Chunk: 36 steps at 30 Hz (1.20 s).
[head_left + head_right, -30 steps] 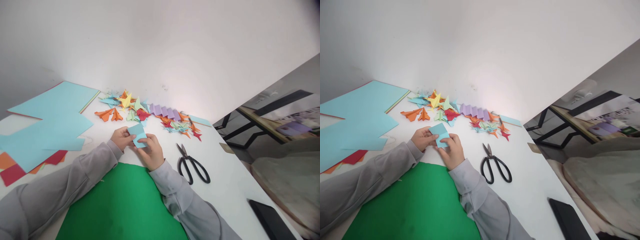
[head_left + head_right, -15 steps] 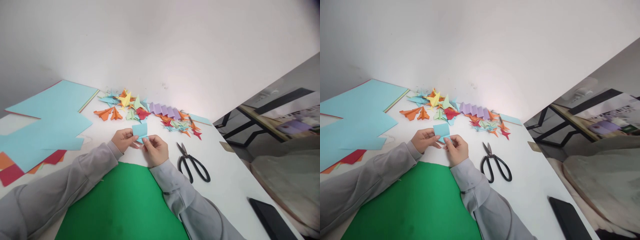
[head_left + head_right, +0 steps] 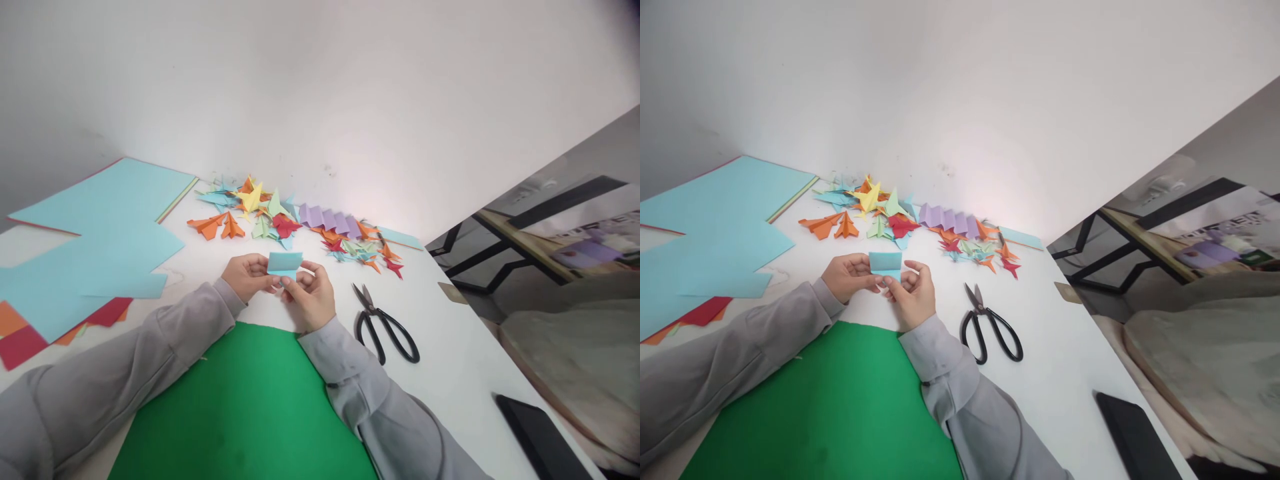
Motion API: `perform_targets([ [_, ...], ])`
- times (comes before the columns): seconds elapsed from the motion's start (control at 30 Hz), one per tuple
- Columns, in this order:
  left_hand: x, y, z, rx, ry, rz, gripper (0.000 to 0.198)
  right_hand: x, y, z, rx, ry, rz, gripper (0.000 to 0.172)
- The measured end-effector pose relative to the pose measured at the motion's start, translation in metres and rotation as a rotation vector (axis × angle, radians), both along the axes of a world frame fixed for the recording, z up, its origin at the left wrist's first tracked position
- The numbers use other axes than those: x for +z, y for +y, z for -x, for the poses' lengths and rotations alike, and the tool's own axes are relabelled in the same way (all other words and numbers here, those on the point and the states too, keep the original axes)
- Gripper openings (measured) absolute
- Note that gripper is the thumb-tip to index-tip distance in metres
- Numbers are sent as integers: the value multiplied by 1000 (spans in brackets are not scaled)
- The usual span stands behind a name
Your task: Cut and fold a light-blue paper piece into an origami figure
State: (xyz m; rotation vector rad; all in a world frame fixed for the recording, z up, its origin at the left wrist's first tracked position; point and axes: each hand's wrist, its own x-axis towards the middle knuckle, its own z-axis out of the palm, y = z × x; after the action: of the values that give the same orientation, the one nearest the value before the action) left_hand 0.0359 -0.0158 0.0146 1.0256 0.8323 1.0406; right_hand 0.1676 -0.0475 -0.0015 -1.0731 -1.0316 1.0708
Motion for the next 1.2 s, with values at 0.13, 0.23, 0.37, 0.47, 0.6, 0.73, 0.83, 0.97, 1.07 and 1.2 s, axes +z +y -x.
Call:
perform_targets([
  [0.13, -3, 1, 1, 13, 19, -20, 40, 1, 0, -2, 46, -7, 94, 29],
  [0.23, -5, 2, 1, -1, 39, -13, 38, 1, 0, -2, 32, -3, 91, 27],
  [0.37, -4, 2, 1, -22, 64, -8, 36, 1, 0, -3, 21, 1, 83, 24],
  [0.47, -3, 1, 0, -12, 60, -21, 40, 0, 0, -3, 19, 1, 79, 24],
  [0.6, -3, -1, -1, 72, 7, -137, 49, 0, 1, -4, 13, 2, 70, 24],
  [0.73, -7, -3, 0, 126, 26, -322, 39, -2, 2, -5, -8, 17, 65, 24],
  [0.83, -8, -4, 0, 69, 111, -412, 20, -3, 2, -5, -20, 34, 59, 24],
  [0.97, -11, -3, -1, 78, 136, -334, 19, -1, 1, -5, -13, 14, 62, 24],
  [1.07, -14, 1, -3, 126, 106, -251, 22, 0, 0, -4, -20, -15, 57, 23],
  [1.2, -15, 3, -3, 156, 85, -192, 24, 1, 0, -3, -18, -20, 50, 24],
])
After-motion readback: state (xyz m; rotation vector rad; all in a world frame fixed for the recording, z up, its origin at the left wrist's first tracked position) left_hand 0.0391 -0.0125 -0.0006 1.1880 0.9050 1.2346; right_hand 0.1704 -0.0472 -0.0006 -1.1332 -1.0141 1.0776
